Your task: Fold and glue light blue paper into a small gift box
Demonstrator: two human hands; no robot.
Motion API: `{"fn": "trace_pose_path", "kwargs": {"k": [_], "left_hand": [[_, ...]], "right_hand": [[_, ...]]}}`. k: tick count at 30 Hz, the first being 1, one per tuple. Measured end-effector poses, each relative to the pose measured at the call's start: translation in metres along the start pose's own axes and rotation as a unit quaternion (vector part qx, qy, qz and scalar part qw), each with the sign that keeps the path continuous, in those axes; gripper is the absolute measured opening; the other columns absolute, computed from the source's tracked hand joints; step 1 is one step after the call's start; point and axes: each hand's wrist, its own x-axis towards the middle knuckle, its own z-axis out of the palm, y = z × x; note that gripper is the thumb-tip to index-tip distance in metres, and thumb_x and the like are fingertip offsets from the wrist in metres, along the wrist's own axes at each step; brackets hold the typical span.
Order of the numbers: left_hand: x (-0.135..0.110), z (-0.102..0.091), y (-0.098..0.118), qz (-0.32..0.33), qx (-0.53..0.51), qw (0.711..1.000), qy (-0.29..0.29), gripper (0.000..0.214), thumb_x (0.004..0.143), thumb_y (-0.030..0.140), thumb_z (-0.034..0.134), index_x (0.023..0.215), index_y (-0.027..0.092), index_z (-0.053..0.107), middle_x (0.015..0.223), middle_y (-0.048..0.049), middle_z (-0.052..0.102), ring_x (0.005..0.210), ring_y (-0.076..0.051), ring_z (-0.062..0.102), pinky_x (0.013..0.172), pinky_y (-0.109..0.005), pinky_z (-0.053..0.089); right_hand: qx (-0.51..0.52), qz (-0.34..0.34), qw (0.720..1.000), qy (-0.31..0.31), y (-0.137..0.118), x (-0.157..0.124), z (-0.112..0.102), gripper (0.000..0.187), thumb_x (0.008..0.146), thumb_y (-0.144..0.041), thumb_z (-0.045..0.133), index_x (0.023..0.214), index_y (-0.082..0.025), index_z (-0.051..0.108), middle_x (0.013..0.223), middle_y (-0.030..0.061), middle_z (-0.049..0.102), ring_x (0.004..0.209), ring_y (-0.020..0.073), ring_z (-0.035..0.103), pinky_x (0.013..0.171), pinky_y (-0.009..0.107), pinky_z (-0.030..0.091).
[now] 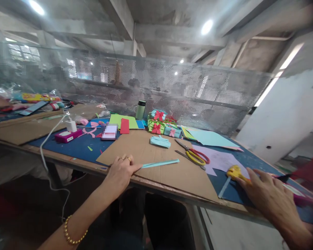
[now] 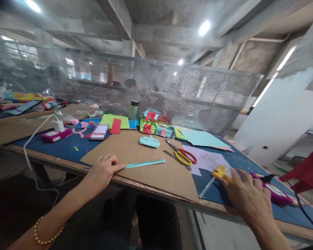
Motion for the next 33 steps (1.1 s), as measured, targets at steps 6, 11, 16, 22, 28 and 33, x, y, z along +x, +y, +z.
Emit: {"fn": "trace_pose_path", "kwargs": {"k": [6, 11, 16, 22, 28, 33], "left_hand": [[0.000, 0.001, 0.001, 0.000, 0.023, 1.000, -0.006, 0.040, 0.095, 0.009, 0.050, 0.116, 0.036, 0.071, 0.090, -0.0050, 0.053, 0.087, -0.021, 0.048, 0.072, -0.034, 0.031], [0.000, -0.003, 0.003, 0.001, 0.017, 1.000, -0.017, 0.040, 0.097, 0.011, 0.048, 0.120, 0.037, 0.069, 0.092, -0.0050, 0.054, 0.088, -0.021, 0.049, 0.074, -0.034, 0.032], [0.002, -0.007, 0.006, -0.007, 0.026, 0.999, -0.030, 0.042, 0.097, 0.010, 0.046, 0.120, 0.038, 0.068, 0.093, -0.0053, 0.054, 0.088, -0.021, 0.049, 0.073, -0.034, 0.032], [0.002, -0.010, 0.009, -0.011, 0.050, 0.998, -0.045, 0.040, 0.098, 0.010, 0.042, 0.117, 0.033, 0.069, 0.097, -0.0074, 0.056, 0.090, -0.023, 0.050, 0.074, -0.036, 0.034], [0.012, -0.010, 0.024, 0.047, 0.083, 0.994, -0.047, 0.038, 0.093, 0.001, 0.038, 0.114, 0.017, 0.066, 0.112, -0.0130, 0.060, 0.101, -0.026, 0.052, 0.082, -0.040, 0.037], [0.031, -0.006, 0.037, 0.087, 0.065, 0.992, -0.063, 0.037, 0.096, 0.005, 0.038, 0.121, 0.019, 0.061, 0.107, -0.0123, 0.061, 0.101, -0.026, 0.055, 0.085, -0.040, 0.040]], "right_hand": [[0.287, -0.241, 0.927, 0.013, -0.128, 0.029, -0.071, 0.031, 0.095, -0.015, 0.044, 0.116, -0.019, 0.066, 0.119, 0.0146, 0.067, 0.109, 0.0285, 0.059, 0.090, 0.043, 0.045], [0.336, -0.325, 0.879, -0.092, -0.205, 0.043, -0.087, 0.036, 0.092, -0.009, 0.048, 0.124, -0.019, 0.061, 0.125, 0.0144, 0.062, 0.109, 0.0285, 0.054, 0.094, 0.044, 0.042], [0.337, -0.336, 0.866, -0.153, -0.221, 0.042, -0.081, 0.020, 0.087, -0.017, 0.062, 0.106, -0.019, 0.066, 0.116, 0.0116, 0.063, 0.100, 0.0258, 0.054, 0.091, 0.041, 0.038], [0.339, -0.363, 0.853, -0.161, -0.222, 0.038, -0.072, 0.010, 0.087, -0.020, 0.063, 0.097, -0.019, 0.065, 0.105, 0.0089, 0.064, 0.096, 0.0227, 0.052, 0.087, 0.036, 0.035], [0.336, -0.366, 0.852, -0.163, -0.226, 0.037, -0.067, 0.012, 0.093, -0.017, 0.056, 0.098, -0.018, 0.066, 0.097, 0.0087, 0.064, 0.089, 0.0209, 0.053, 0.082, 0.034, 0.035], [0.343, -0.355, 0.852, -0.172, -0.225, 0.038, -0.072, 0.015, 0.088, -0.022, 0.063, 0.102, -0.017, 0.067, 0.098, 0.0090, 0.063, 0.092, 0.0225, 0.055, 0.083, 0.035, 0.037]]}}
